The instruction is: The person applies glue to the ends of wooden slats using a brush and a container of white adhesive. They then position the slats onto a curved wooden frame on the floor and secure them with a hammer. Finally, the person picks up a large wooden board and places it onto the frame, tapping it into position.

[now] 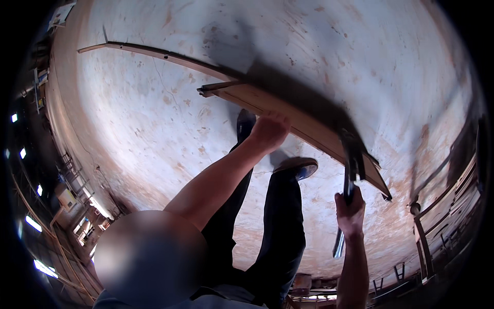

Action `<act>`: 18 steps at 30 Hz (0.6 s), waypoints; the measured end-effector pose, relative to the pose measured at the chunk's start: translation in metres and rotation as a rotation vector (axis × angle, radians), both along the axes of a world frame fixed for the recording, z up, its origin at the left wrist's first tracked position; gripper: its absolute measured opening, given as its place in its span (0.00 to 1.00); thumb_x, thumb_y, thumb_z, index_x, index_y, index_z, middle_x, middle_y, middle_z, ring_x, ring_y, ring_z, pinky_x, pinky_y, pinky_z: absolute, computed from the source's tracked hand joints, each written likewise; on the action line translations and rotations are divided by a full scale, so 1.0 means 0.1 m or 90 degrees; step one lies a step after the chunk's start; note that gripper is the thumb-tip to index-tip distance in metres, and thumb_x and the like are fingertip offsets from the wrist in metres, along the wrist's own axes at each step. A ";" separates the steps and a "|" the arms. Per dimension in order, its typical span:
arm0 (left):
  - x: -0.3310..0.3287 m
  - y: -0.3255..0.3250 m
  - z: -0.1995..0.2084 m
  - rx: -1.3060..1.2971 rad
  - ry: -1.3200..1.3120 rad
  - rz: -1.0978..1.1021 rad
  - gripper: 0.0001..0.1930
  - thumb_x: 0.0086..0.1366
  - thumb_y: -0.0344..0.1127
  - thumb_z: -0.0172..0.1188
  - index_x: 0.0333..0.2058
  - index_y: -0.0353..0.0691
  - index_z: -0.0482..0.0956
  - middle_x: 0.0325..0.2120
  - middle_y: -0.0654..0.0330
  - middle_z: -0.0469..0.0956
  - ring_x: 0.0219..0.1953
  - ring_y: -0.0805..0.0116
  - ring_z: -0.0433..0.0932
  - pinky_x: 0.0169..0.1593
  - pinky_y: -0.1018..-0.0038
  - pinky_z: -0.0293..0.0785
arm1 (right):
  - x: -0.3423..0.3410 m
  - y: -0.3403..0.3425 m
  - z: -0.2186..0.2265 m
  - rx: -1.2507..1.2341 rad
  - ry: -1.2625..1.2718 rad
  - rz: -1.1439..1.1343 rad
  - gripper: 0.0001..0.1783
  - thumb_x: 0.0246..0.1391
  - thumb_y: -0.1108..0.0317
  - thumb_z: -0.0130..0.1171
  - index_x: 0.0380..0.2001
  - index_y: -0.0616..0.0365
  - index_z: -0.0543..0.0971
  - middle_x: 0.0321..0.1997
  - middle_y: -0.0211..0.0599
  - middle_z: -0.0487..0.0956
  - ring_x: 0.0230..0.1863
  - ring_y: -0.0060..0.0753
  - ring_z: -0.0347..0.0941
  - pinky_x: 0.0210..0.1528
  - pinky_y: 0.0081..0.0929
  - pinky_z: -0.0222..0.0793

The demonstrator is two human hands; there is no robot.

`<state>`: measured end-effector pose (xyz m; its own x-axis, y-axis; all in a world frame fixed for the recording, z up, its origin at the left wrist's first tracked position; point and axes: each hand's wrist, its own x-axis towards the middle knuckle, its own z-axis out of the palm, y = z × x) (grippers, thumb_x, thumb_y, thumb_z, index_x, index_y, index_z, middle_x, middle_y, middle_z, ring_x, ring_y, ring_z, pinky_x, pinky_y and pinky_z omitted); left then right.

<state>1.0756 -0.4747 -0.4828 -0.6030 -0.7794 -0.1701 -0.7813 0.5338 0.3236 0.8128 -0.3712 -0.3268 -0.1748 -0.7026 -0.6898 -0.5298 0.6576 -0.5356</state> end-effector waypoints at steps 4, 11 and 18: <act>0.28 -0.10 0.04 -0.007 -0.088 -0.007 0.05 0.49 0.34 0.57 0.26 0.42 0.75 0.27 0.60 0.75 0.38 0.63 0.74 0.45 0.69 0.68 | 0.33 -0.80 0.04 -0.052 -0.044 0.160 0.14 0.49 0.71 0.62 0.36 0.62 0.70 0.18 0.43 0.70 0.17 0.39 0.66 0.22 0.33 0.63; 0.56 -0.21 0.03 -0.009 0.025 0.099 0.03 0.50 0.33 0.58 0.25 0.44 0.74 0.28 0.62 0.72 0.36 0.66 0.71 0.47 0.70 0.67 | 1.28 -2.22 -0.25 0.032 0.119 0.499 0.17 0.53 0.63 0.60 0.42 0.59 0.70 0.31 0.53 0.78 0.35 0.57 0.76 0.37 0.46 0.71; 0.58 -0.14 -0.12 0.074 0.109 0.183 0.04 0.50 0.35 0.58 0.24 0.43 0.76 0.29 0.63 0.72 0.38 0.67 0.71 0.49 0.71 0.66 | 3.04 -3.42 -0.65 0.042 0.139 0.831 0.18 0.53 0.58 0.58 0.44 0.56 0.73 0.39 0.46 0.80 0.45 0.52 0.76 0.47 0.46 0.71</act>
<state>1.1336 -0.4890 -0.4948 -0.3898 -0.9025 -0.1831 -0.8234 0.2525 0.5082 1.1169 -0.7136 -0.3922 0.4886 -0.4047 -0.7730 -0.8595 -0.3757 -0.3466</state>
